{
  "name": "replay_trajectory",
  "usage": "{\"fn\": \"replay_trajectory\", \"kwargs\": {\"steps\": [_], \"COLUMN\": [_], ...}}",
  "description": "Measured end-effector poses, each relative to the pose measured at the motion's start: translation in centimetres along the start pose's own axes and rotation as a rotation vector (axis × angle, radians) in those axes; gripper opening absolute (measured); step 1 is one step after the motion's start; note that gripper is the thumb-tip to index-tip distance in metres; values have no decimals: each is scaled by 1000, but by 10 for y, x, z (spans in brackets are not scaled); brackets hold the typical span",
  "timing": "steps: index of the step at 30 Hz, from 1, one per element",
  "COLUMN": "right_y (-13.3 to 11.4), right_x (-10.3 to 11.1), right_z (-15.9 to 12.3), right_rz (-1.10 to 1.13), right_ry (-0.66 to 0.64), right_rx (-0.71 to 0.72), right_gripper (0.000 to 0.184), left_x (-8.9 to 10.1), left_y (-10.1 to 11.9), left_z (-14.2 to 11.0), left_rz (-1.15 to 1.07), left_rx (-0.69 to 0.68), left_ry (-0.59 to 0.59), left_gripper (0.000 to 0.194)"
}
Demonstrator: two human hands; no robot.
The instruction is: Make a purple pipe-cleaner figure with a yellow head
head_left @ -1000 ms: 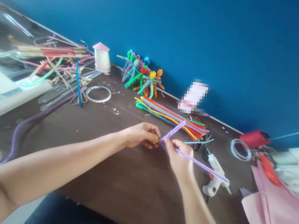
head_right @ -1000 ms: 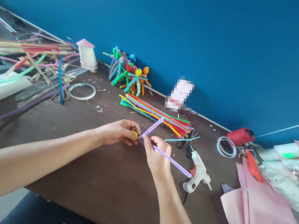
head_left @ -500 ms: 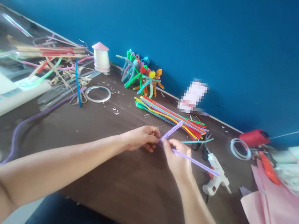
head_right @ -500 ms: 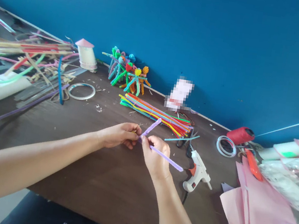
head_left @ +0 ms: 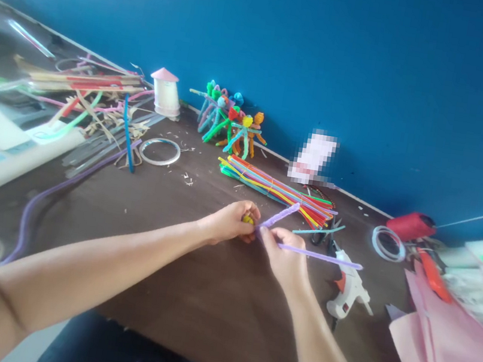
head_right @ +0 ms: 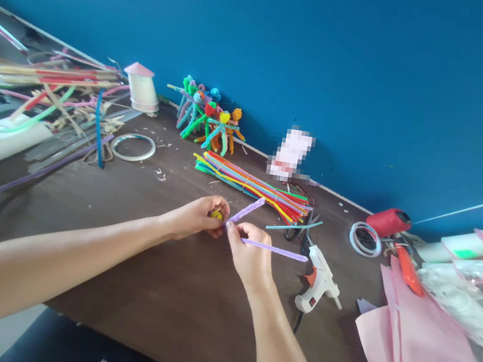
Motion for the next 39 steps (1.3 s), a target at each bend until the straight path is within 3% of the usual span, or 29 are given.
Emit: {"fn": "replay_trajectory", "kwargs": {"steps": [5,11,18,24,29,33,39], "right_y": [-16,-36,-60,-69,-60,-56,-46], "right_x": [-7,-14,-19,-19,-12,-6,10], "right_z": [-6,-12,-19,-20,-15,-12,-5], "right_rz": [-68,-354,-670,-645,-539,-508,-361], "right_ry": [-59,-105,-147,-116,-76,-20,71], "right_rx": [99,281,431,551,507,398,235], "right_gripper": [9,14,14,18,17,15,7], "left_x": [8,13,10,11,7,8,-1], "left_y": [-2,3,8,15,22,36,49], "left_z": [2,2,-1,-3,-5,-13,-22], "left_rz": [56,173,280,369,411,537,664], "left_rx": [8,-50,-116,-178,-241,-320,-431], "left_ry": [66,122,105,107,76,142,133], "left_gripper": [24,25,25,24,25,24,23]}}
Point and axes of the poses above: each hand's wrist, its own z-axis towards the middle knuckle, its own x-axis out of the back of the hand, y = z × x, the point moved 10 cm from there along z, towards the middle knuckle, and after that the axes turned 10 degrees about z, right-handed, at the moved point
